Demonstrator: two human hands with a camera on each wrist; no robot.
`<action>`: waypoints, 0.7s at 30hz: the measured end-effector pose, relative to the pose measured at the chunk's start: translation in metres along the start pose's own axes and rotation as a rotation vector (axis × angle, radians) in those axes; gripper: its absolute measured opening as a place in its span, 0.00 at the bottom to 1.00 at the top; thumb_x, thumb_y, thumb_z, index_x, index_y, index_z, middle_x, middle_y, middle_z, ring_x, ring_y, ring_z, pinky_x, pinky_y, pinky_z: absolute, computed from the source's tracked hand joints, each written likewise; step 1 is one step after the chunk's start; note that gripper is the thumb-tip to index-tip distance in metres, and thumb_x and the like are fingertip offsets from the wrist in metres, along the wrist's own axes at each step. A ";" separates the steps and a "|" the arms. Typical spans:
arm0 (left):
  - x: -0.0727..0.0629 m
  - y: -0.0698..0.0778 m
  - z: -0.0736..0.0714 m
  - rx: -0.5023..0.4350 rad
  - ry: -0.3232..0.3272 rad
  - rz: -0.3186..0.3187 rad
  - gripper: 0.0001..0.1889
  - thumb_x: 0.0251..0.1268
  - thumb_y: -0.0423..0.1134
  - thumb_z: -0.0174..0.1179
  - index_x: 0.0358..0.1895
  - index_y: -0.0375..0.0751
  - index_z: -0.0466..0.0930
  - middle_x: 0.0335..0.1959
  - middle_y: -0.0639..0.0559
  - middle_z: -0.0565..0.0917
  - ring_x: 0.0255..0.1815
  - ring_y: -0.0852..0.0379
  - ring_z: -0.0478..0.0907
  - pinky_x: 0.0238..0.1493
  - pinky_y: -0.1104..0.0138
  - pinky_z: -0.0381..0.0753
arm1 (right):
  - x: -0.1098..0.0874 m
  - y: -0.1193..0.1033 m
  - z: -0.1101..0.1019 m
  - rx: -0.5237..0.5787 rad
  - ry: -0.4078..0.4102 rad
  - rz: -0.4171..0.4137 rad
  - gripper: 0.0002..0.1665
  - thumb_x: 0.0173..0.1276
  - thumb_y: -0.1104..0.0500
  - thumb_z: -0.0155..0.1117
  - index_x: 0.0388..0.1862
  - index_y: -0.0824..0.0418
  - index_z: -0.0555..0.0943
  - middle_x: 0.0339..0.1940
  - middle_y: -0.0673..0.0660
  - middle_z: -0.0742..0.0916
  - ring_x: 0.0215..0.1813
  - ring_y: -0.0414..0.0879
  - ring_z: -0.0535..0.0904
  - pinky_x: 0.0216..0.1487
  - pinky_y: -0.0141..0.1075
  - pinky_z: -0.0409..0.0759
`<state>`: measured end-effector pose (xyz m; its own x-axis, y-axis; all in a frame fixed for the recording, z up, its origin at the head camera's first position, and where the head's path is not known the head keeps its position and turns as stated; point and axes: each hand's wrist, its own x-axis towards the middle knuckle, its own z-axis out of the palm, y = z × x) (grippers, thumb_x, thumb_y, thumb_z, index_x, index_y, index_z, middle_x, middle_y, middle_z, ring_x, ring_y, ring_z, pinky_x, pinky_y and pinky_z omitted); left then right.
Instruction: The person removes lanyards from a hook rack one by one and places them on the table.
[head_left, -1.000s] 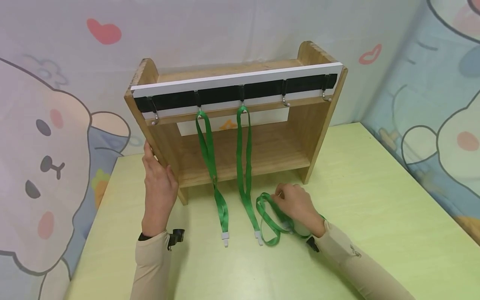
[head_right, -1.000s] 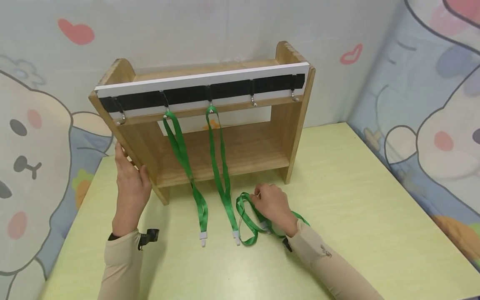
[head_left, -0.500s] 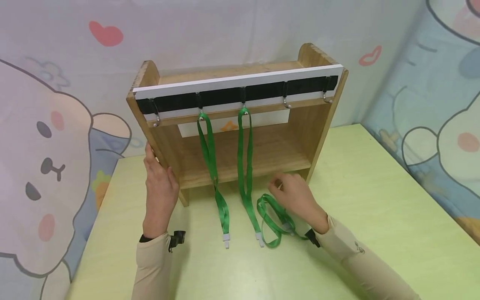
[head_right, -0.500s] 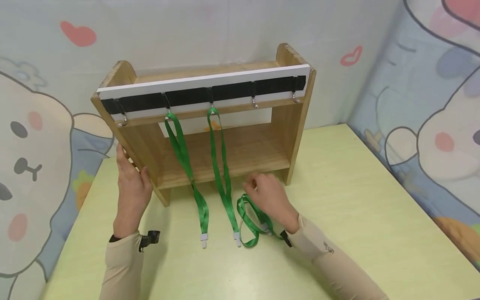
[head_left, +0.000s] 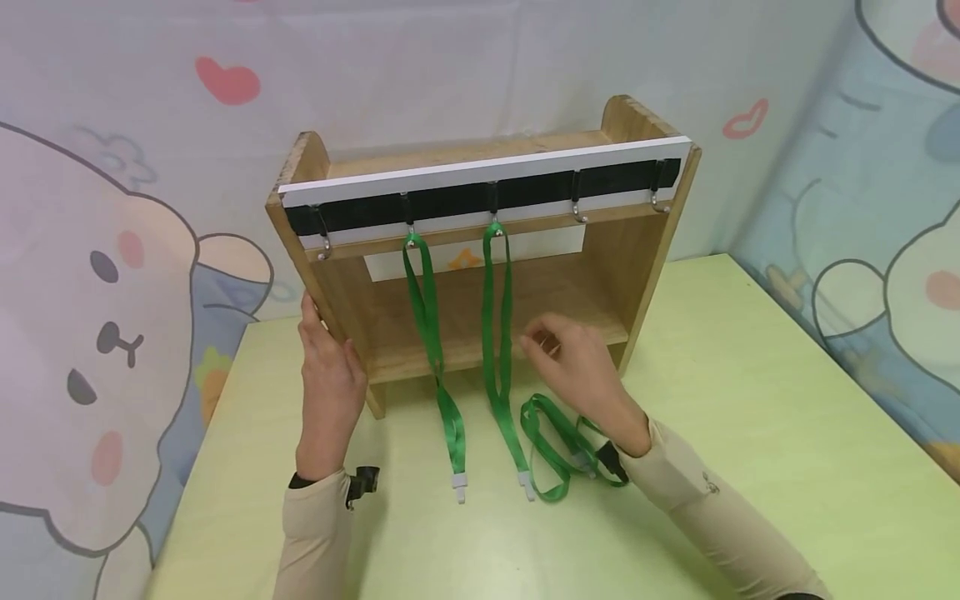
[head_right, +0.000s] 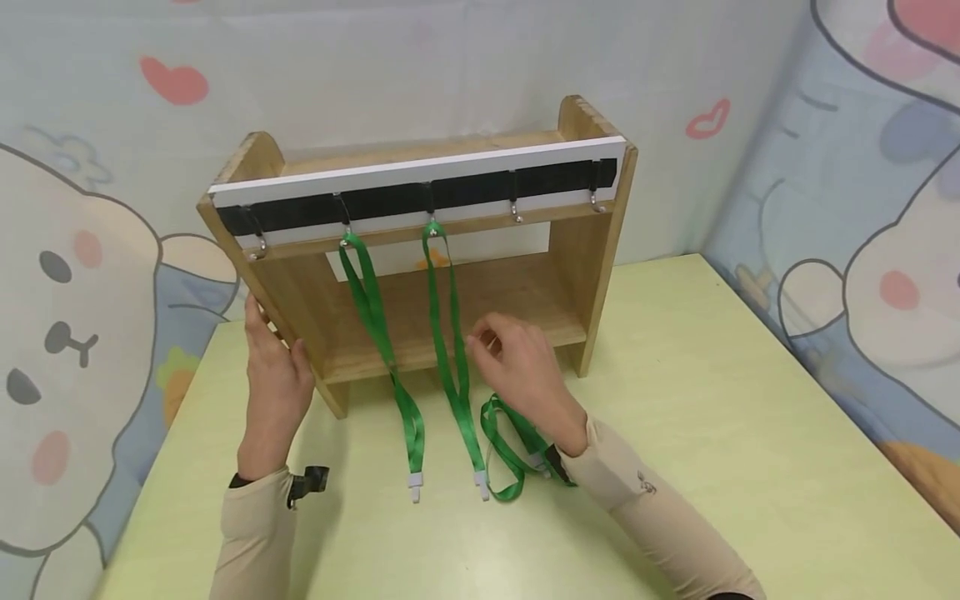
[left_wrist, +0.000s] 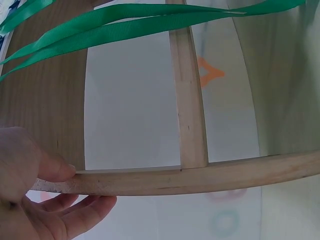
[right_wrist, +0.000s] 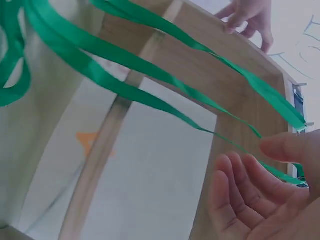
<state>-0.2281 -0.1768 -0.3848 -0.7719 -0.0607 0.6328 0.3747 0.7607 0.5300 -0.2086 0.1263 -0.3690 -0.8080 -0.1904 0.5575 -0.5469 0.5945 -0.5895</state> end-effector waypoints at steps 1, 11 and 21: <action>0.000 0.000 0.000 0.001 0.001 0.004 0.40 0.71 0.19 0.49 0.78 0.35 0.36 0.67 0.21 0.59 0.52 0.18 0.75 0.49 0.36 0.80 | 0.001 -0.001 0.001 0.019 0.017 -0.004 0.04 0.70 0.65 0.66 0.38 0.65 0.84 0.30 0.55 0.87 0.31 0.46 0.82 0.32 0.38 0.84; 0.000 0.000 0.001 0.005 0.017 0.014 0.40 0.70 0.18 0.49 0.78 0.35 0.37 0.67 0.21 0.60 0.52 0.19 0.75 0.48 0.36 0.80 | 0.024 -0.019 0.007 0.170 0.244 0.023 0.15 0.68 0.65 0.69 0.50 0.70 0.78 0.39 0.61 0.85 0.39 0.50 0.82 0.38 0.40 0.83; 0.000 0.001 0.001 0.015 0.004 0.001 0.40 0.70 0.18 0.49 0.78 0.35 0.37 0.68 0.21 0.59 0.52 0.19 0.75 0.49 0.38 0.81 | 0.040 -0.030 0.016 0.270 0.302 0.054 0.16 0.67 0.63 0.70 0.49 0.69 0.78 0.43 0.62 0.84 0.42 0.51 0.82 0.38 0.37 0.84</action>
<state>-0.2280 -0.1749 -0.3852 -0.7695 -0.0628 0.6355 0.3674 0.7705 0.5209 -0.2282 0.0883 -0.3389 -0.7585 0.0971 0.6444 -0.5759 0.3629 -0.7326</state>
